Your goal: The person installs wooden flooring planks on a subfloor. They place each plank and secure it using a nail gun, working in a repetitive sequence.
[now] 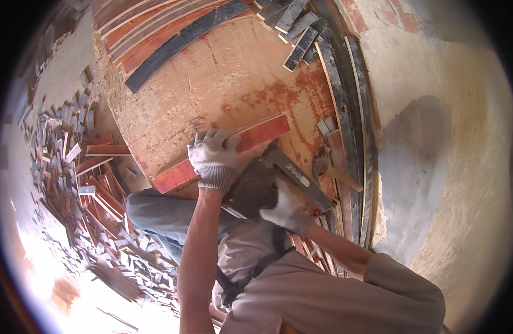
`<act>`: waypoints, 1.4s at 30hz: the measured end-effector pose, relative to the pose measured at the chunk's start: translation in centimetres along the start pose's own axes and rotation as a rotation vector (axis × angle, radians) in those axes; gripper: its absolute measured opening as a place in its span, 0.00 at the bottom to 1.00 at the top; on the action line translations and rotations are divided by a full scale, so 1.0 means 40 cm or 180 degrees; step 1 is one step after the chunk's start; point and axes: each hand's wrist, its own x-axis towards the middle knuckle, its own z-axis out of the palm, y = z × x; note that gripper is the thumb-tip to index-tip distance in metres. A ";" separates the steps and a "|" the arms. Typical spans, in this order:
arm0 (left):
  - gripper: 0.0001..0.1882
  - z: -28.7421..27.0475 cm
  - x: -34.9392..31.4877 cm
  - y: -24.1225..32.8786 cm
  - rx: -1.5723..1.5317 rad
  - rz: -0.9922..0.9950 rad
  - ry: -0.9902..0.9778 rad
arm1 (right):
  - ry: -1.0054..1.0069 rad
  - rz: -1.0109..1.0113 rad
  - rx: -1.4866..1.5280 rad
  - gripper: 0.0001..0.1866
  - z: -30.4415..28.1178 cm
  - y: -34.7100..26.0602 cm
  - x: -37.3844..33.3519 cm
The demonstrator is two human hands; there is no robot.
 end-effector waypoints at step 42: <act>0.07 -0.005 0.001 0.000 0.0166 0.0036 -0.0029 | -0.0609 0.0869 0.0664 0.07 -0.450 -0.076 0.065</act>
